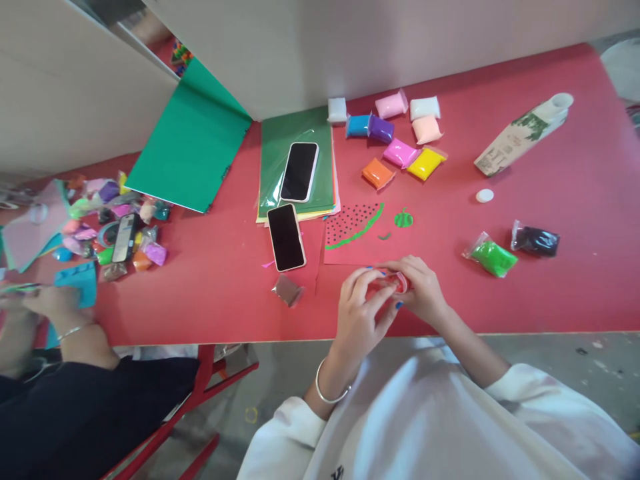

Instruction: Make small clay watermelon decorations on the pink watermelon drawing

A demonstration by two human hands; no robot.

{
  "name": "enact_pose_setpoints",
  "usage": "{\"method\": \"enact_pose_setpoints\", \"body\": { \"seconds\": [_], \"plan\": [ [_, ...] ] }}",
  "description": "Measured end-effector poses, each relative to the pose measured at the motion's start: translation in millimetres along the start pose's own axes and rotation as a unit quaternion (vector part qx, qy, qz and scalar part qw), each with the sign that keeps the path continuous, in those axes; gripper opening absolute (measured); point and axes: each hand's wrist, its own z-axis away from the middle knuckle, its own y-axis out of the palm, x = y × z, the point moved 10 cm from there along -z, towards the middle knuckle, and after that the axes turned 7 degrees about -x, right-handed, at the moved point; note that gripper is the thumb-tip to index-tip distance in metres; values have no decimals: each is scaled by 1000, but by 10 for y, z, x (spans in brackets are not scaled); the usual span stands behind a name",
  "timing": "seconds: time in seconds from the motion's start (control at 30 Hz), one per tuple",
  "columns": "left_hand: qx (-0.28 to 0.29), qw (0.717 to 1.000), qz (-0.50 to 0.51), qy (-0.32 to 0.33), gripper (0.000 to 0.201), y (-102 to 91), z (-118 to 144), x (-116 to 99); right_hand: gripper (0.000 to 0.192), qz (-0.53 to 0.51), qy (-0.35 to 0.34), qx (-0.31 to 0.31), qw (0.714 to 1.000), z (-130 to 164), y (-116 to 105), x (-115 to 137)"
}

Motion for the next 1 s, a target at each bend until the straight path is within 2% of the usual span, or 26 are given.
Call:
{"method": "enact_pose_setpoints", "body": {
  "seconds": [0.1, 0.2, 0.27, 0.37, 0.47, 0.57, 0.63, 0.73, 0.83, 0.93, 1.0],
  "plan": [
    [12, 1000, -16, -5, 24, 25, 25, -28, 23, 62, -3, 1, 998, 29, 34, -21],
    [-47, 998, -43, -26, 25, -124, 18, -12, 25, 86, -6, -7, 996, 48, 31, -12],
    [-66, 997, -39, -23, 26, -184, 24, -37, 26, 87, -7, -11, 996, 53, 15, 1],
    [-33, 999, -23, -4, 24, -123, 55, -112, 24, 78, -4, 5, 997, 66, 19, 27],
    [-6, 999, -53, 7, 24, -66, 115, -140, 22, 57, -2, 19, 998, 96, 21, 74],
    [9, 994, -83, 71, 29, -65, 189, -192, 20, -2, 7, 21, 1000, 124, -13, 127],
    [9, 987, -80, 138, 32, -108, 255, -241, 20, -60, 13, 59, 996, 149, 16, 166],
    [15, 979, -60, 193, 31, -143, 360, -242, 20, -132, 26, 196, 971, 260, 195, 224],
    [44, 970, -37, 236, 31, -54, 496, -288, 27, -165, 25, 311, 936, 431, 331, 269],
    [51, 959, -17, 277, 33, 34, 640, -350, 30, -176, 26, 361, 916, 556, 375, 279],
    [30, 968, -9, 248, 33, 38, 652, -252, 33, -179, 50, 349, 918, 560, 336, 232]
  ]
}}
